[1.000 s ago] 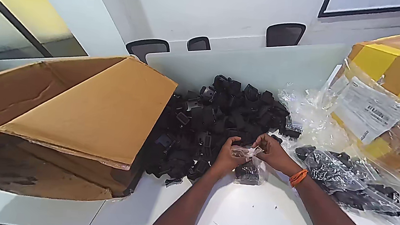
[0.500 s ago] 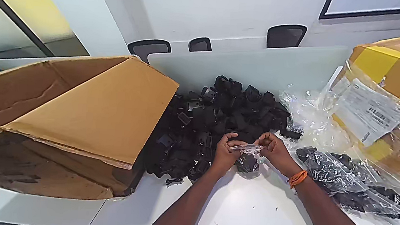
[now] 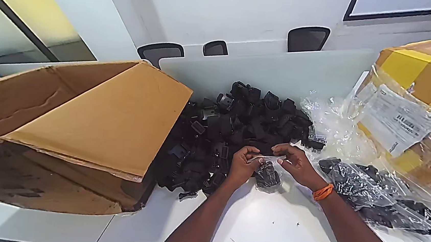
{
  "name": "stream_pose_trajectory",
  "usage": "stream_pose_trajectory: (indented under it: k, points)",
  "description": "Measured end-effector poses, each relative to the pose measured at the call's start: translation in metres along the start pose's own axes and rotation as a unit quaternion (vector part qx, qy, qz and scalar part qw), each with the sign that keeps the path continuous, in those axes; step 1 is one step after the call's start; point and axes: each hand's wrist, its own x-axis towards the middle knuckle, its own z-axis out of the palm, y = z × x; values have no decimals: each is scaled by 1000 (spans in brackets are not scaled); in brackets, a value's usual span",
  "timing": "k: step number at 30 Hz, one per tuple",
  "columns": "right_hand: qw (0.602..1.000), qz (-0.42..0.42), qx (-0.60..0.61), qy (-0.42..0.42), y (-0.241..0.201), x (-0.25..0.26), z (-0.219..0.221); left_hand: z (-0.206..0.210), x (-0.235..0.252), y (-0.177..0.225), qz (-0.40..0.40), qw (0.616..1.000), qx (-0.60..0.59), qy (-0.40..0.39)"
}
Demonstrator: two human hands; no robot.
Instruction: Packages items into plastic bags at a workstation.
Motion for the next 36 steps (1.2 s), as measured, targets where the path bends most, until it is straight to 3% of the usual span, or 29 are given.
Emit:
stream_pose_trajectory:
  k: [8,16,27,36]
  points:
    - [997,58,-31,32,-7,0,6,0,-2,-2,28,998,55,-8]
    - [975,133,127,127,-11,4,15,-3,0,0,40,997,71,-8]
    - [960,179,160,143,-12,5,20,-6,3,1,29,998,59,7]
    - [953,176,162,183,-13,6,13,-7,5,3,30,994,62,88]
